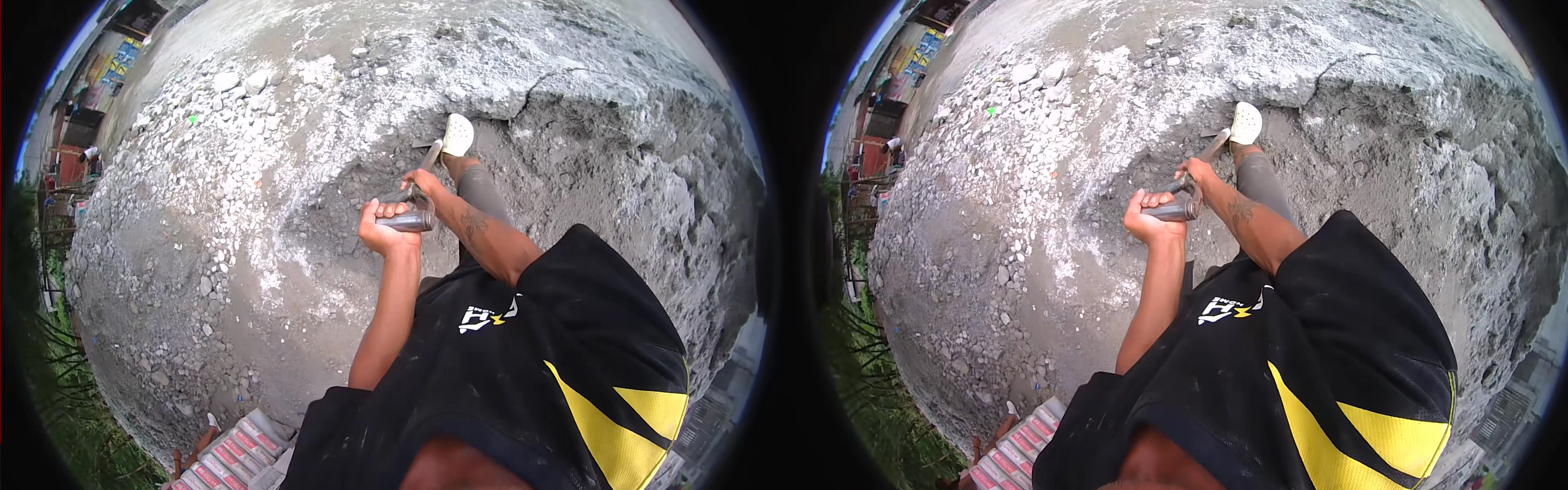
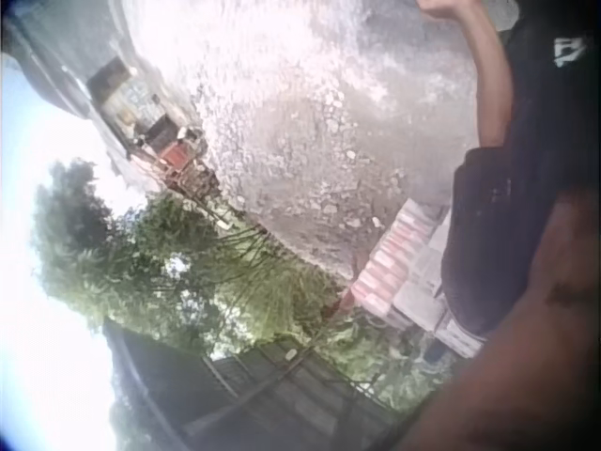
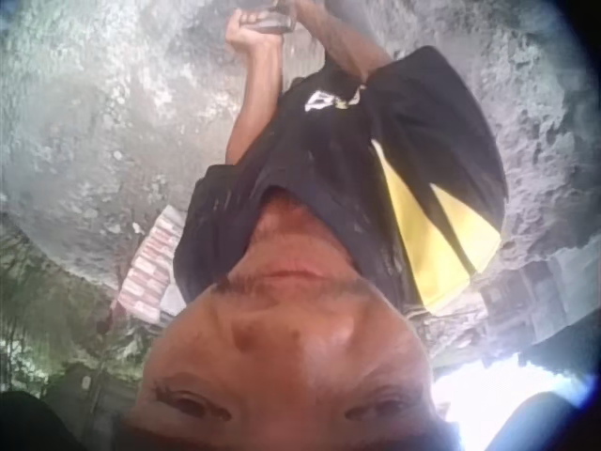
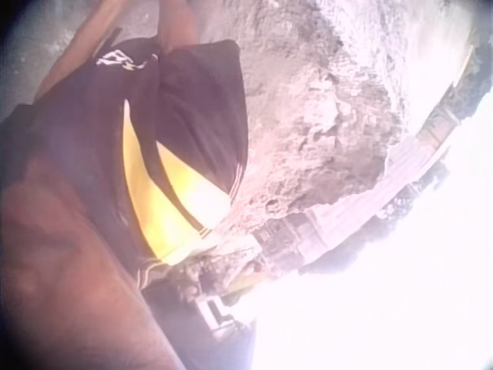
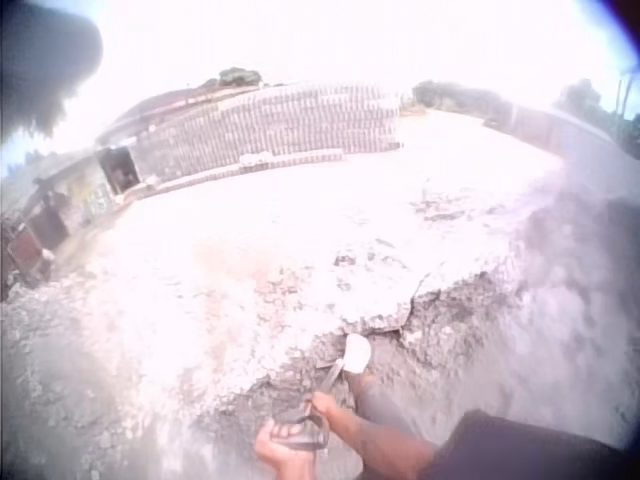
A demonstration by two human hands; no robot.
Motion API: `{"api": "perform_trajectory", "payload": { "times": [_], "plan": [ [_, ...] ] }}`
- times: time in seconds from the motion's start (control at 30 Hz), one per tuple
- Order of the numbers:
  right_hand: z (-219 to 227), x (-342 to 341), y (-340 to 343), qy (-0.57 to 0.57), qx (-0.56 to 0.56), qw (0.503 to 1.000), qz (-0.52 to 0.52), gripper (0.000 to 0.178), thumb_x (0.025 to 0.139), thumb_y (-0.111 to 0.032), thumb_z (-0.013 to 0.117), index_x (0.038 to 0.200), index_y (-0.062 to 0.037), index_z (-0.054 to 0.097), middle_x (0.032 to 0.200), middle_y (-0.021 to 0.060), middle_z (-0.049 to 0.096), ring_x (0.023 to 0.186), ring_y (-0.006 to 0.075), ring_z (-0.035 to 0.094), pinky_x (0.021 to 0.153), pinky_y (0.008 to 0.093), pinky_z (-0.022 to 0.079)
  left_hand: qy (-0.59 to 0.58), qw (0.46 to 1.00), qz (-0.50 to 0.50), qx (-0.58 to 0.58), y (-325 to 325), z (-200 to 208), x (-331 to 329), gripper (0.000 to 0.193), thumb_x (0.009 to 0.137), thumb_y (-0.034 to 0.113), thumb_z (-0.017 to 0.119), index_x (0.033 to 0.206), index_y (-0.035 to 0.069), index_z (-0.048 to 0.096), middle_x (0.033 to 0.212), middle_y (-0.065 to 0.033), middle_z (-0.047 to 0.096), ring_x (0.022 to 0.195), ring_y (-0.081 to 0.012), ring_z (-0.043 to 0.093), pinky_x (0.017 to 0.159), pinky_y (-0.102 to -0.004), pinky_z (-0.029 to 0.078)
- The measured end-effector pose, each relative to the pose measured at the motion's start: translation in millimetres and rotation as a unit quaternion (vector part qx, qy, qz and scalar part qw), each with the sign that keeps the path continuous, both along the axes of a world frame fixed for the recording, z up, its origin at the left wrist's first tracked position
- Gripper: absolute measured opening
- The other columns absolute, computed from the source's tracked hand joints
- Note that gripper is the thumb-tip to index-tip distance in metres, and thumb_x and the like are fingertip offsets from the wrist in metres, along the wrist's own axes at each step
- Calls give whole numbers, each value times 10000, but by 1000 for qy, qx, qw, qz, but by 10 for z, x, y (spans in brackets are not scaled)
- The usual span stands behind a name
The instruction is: The person uses a hoe to repeatedly break up and turn over a large pile of wet concrete on the ground. They work around the pile, pulling and folding the material to mix it. The person briefly pauses to wipe the camera lens before resuming mixing.
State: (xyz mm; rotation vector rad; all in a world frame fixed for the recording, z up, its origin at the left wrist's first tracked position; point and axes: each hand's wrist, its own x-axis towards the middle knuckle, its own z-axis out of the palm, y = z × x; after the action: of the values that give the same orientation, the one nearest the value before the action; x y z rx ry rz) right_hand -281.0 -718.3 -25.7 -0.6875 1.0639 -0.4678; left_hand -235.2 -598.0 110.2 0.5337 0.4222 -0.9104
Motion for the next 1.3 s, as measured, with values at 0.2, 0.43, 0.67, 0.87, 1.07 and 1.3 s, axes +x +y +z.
{"api": "perform_trajectory", "payload": {
  "times": [0.2, 0.43, 0.67, 0.87, 1.07, 1.3],
  "plan": [
    [121, -611, 825, -66, 105, 992, 32, 450, 873, -416, 426, 1084, -19, 451, 814, 135, 582, 630, 215, 579, 568, 317, 510, 25, 996, -62, 52, 482, -458, -179, 160, 740, 7, 453, 834, 132, 418, 533, 13, 373, 431, -120, 388, 411, -293, 356],
    [-271, -1890, 2503, 156, 78, 976, 134, 492, 856, -418, 461, 1157, -30, 420, 931, 111, 563, 692, 184, 582, 590, 315, 502, -93, 980, -135, 114, 1446, -1264, -294, 381, 719, -3, 514, 1077, 100, 436, 731, -54, 470, 609, -162, 474, 579, -340, 475],
    [-780, -2985, 3616, 400, -230, 767, 446, 414, 790, -396, 493, 965, -39, 610, 959, 189, 599, 893, 296, 584, 760, 378, 464, 29, 951, -212, 225, 2551, -2701, -483, 130, 723, 50, 561, 848, 60, 529, 713, -53, 504, 667, -211, 548, 616, -364, 502],
    [-585, -3517, 4393, 261, -83, 957, 92, 359, 854, -293, 476, 1060, -5, 533, 816, 103, 616, 633, 168, 609, 562, 272, 483, -35, 956, -226, 183, 2360, -2347, -958, 153, 742, 160, 633, 839, 98, 531, 749, -36, 531, 726, -196, 568, 629, -363, 474],
    [-907, -4561, 5732, 336, 23, 941, 34, 358, 852, -279, 483, 1048, 17, 527, 789, 100, 611, 596, 159, 600, 475, 265, 476, -73, 963, -217, 142, 2240, -1734, -1437, 228, 716, 139, 663, 884, 94, 517, 801, -55, 515, 725, -217, 561, 629, -394, 481],
    [-666, -5156, 6320, 430, 59, 869, 238, 308, 781, -280, 519, 885, -2, 599, 696, 72, 613, 489, 170, 583, 428, 300, 480, -84, 946, -204, 237, 2678, -1666, -1109, 192, 673, 33, 634, 831, 52, 527, 726, -60, 509, 672, -213, 564, 568, -340, 496]
  ]
}}
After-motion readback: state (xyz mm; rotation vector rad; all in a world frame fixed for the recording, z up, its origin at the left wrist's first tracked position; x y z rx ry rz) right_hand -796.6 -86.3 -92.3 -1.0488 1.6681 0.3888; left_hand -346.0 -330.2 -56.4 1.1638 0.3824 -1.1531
